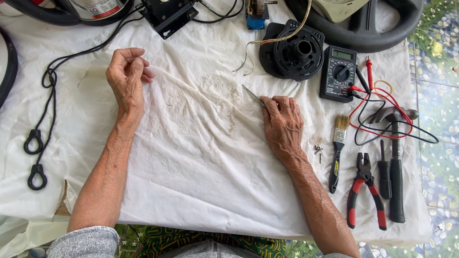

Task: The person sits on a stool and handles various electronic components and tools on a white cloth. They pick up a black plastic part, retrieve a small motor from a plastic bag, and use a multimeter to test the motor's electrical connections with probes.

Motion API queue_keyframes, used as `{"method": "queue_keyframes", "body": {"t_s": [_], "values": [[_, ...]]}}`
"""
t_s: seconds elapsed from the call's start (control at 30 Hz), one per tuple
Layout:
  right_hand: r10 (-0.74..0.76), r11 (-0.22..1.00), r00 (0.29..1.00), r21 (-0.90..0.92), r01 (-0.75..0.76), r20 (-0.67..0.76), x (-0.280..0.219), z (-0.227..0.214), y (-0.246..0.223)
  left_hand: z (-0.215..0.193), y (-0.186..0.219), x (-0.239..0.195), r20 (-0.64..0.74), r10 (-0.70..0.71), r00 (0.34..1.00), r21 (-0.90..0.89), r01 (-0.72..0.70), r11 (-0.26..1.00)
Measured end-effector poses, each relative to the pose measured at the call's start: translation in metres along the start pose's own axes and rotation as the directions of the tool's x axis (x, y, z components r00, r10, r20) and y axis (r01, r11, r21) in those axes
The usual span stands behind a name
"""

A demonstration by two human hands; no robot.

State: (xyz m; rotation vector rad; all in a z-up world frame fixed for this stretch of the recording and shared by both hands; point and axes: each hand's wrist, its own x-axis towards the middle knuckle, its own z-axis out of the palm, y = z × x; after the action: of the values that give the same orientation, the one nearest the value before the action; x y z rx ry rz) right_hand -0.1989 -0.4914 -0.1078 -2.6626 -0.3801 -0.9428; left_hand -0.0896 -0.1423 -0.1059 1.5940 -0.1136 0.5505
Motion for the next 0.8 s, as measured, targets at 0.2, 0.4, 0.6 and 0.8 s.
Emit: {"method": "queue_keyframes", "body": {"t_s": [0.2, 0.4, 0.6, 0.8], "values": [[0.001, 1.0, 1.0, -0.012, -0.001, 0.007, -0.001, 0.004, 0.003, 0.0, -0.001, 0.0, 0.01, -0.001, 1.0, 0.011, 0.001, 1.0], [0.045, 0.998, 0.998, 0.045, -0.047, 0.048, -0.002, 0.004, 0.004, 0.0, -0.006, 0.002, 0.027, 0.013, 1.0, 0.038, -0.014, 0.999], [0.197, 0.974, 0.978, 0.097, -0.203, 0.069, -0.003, -0.03, 0.034, -0.001, -0.01, 0.003, 0.022, 0.045, 0.999, 0.047, -0.046, 0.998], [0.248, 0.969, 0.967, -0.006, -0.248, 0.056, -0.014, -0.105, 0.053, 0.006, 0.015, 0.004, 0.015, -0.088, 0.996, 0.152, 0.084, 0.985]]}}
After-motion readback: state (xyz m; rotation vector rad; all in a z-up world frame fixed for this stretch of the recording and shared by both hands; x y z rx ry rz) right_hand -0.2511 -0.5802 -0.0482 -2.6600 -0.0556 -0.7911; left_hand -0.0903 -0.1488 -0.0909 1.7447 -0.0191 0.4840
